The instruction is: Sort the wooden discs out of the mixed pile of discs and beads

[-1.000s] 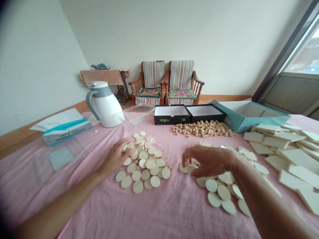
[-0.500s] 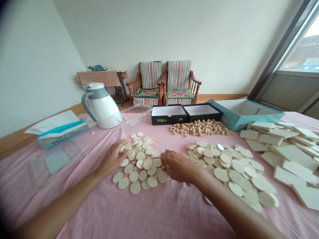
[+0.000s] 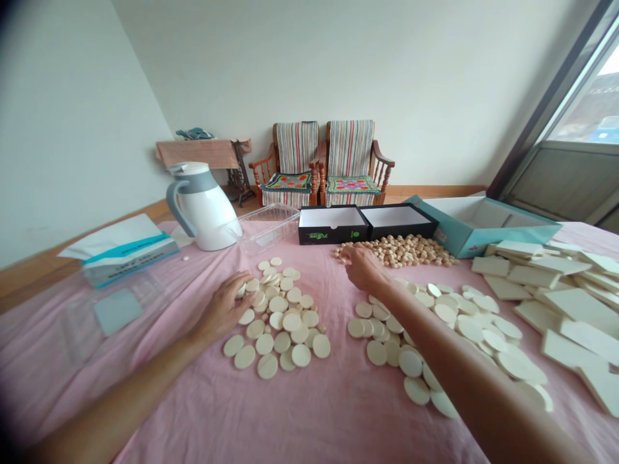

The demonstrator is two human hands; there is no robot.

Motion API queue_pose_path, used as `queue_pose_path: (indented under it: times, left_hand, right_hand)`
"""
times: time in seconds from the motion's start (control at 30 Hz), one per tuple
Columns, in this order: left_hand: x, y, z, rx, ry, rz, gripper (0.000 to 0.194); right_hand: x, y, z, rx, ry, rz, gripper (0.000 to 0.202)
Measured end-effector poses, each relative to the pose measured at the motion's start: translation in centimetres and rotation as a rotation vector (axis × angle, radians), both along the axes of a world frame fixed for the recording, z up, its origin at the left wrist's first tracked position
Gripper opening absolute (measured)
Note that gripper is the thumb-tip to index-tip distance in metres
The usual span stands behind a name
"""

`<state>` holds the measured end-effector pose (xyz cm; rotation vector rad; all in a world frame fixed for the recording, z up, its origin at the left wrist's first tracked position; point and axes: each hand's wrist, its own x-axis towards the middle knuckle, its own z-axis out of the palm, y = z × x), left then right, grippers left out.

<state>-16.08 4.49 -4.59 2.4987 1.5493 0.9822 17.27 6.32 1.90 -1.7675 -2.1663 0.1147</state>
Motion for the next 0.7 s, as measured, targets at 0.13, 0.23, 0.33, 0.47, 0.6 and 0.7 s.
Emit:
queue_pose_path:
  times: [0.13,0.23,0.33,0.47,0.6,0.7]
  left_hand:
    - [0.0,0.0,0.0,-0.006,0.000,0.002,0.037]
    - [0.0,-0.1,0.0,-0.009,-0.004,0.001,0.036]
    - [0.0,-0.1,0.0,-0.005,-0.005,0.002,0.036]
    - [0.1,-0.1,0.0,-0.001,-0.010,0.008,0.035]
    - [0.2,-0.1,0.2,-0.002,-0.013,0.012,0.037]
    - [0.2,0.0,0.2,0.013,-0.009,0.004,0.036]
  right_hand:
    - [-2.3,-3.9,0.8,-0.193,0.048,0.209,0.020]
    - [-3.6,-6.5,1.4,-0.334,0.035,0.332,0.013]
    - [-4.2,-7.8,1.2,-0.343,0.044,0.345,0.009]
    - [-4.7,-8.0,0.0,-0.286,0.062,0.358,0.013]
    - [-4.6,-7.9,-0.5,-0.238,0.071,0.372,0.012]
    - [-3.8,-7.5,-0.2,-0.204,0.045,0.303,0.012]
